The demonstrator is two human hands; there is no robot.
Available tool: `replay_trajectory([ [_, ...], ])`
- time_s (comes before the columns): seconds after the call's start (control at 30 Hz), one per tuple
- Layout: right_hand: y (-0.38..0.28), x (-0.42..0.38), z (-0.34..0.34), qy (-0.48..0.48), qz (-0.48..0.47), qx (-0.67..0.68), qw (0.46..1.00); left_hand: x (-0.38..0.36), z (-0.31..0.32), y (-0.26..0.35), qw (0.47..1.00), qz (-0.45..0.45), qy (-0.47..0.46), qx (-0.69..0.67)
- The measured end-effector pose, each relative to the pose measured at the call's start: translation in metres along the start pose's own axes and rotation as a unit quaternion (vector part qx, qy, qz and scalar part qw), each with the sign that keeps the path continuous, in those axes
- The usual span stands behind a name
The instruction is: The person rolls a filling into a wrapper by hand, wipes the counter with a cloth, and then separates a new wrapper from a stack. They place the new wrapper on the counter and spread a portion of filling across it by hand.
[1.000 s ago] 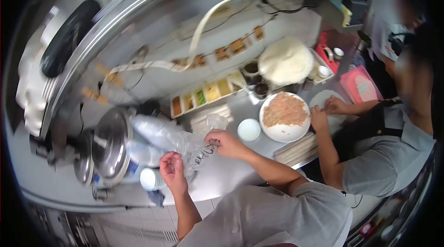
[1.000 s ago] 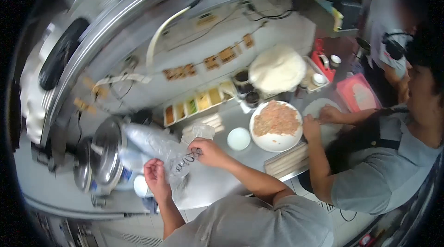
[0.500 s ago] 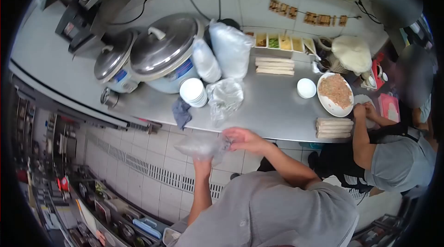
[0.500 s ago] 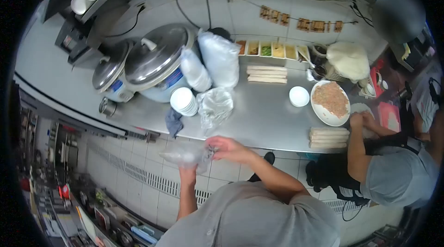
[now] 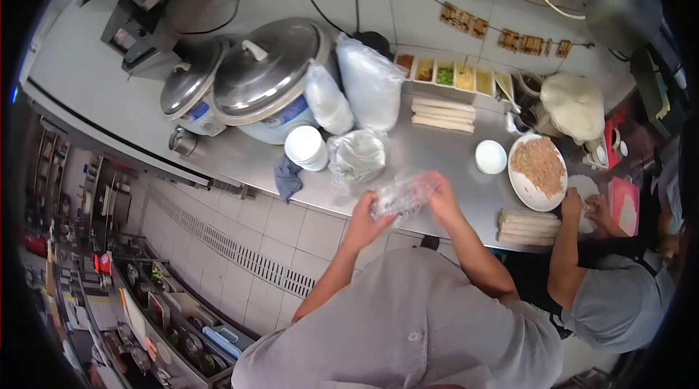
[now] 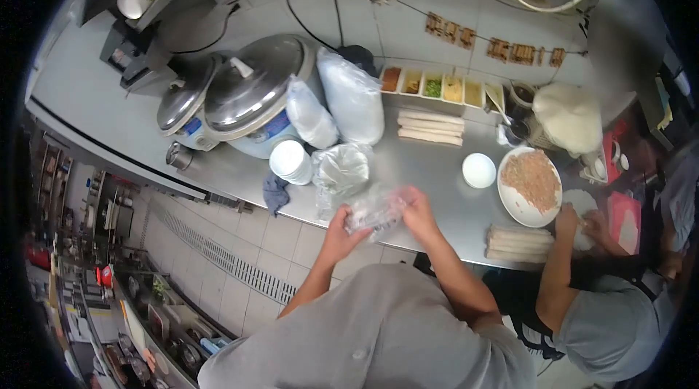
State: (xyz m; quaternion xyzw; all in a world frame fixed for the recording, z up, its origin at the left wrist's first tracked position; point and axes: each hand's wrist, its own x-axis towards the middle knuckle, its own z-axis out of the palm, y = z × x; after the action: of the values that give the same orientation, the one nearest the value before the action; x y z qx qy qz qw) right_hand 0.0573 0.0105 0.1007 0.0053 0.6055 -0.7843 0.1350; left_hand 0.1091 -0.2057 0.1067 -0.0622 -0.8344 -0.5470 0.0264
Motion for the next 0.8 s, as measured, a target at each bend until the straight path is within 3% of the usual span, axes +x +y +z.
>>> replay_trajectory([
  [0.07, -0.012, 0.012, -0.019, 0.004, -0.022, 0.158, 0.987, 0.021, 0.005, 0.005, 1.0, 0.007, -0.015, -0.012],
  [0.2, -0.032, 0.021, -0.038, 0.037, -0.007, 0.225, 0.974, 0.05, 0.001, 0.012, 0.998, -0.038, -0.048, -0.028],
  [0.3, -0.031, 0.027, -0.033, 0.052, -0.001, 0.332, 0.942, 0.073, 0.007, 0.039, 0.984, 0.075, -0.042, 0.155],
  [0.33, -0.024, 0.031, -0.032, 0.056, -0.024, 0.346, 0.936, 0.084, 0.006, 0.022, 0.977, 0.086, -0.106, 0.162],
  [0.37, -0.024, 0.033, -0.032, 0.049, -0.019, 0.326, 0.944, 0.091, 0.003, 0.002, 0.965, 0.097, -0.174, 0.171],
  [0.43, -0.021, 0.036, -0.025, 0.068, -0.01, 0.228, 0.971, 0.099, 0.001, -0.015, 0.986, 0.061, -0.14, 0.064],
  [0.47, -0.019, 0.038, -0.018, 0.091, -0.002, 0.145, 0.985, 0.106, 0.004, -0.01, 0.98, 0.078, -0.172, 0.058],
  [0.5, -0.013, 0.04, -0.007, 0.117, -0.011, 0.15, 0.982, 0.107, 0.006, 0.001, 0.978, -0.028, -0.131, -0.16],
  [0.53, -0.005, 0.042, 0.005, 0.133, -0.084, -0.032, 0.987, 0.108, 0.011, 0.009, 0.917, -0.141, -0.075, -0.366],
  [0.57, 0.003, 0.044, 0.012, 0.138, -0.148, -0.216, 0.955, 0.111, 0.015, 0.012, 0.911, -0.078, -0.138, -0.38],
  [0.6, 0.011, 0.044, 0.019, 0.143, -0.15, -0.218, 0.954, 0.113, 0.021, 0.008, 0.91, -0.075, -0.143, -0.382],
  [0.67, 0.021, 0.053, 0.035, 0.197, -0.283, -0.378, 0.859, 0.124, 0.034, -0.004, 0.959, -0.075, -0.189, -0.2],
  [0.7, 0.015, 0.055, 0.034, 0.185, -0.289, -0.376, 0.861, 0.128, 0.038, 0.001, 0.951, -0.092, -0.147, -0.257],
  [0.77, -0.014, 0.042, 0.022, 0.058, -0.212, -0.309, 0.925, 0.145, 0.042, -0.021, 0.918, -0.167, -0.112, -0.341],
  [0.8, -0.034, 0.035, 0.028, 0.045, -0.157, -0.26, 0.952, 0.149, 0.042, -0.023, 0.908, -0.195, -0.086, -0.362],
])
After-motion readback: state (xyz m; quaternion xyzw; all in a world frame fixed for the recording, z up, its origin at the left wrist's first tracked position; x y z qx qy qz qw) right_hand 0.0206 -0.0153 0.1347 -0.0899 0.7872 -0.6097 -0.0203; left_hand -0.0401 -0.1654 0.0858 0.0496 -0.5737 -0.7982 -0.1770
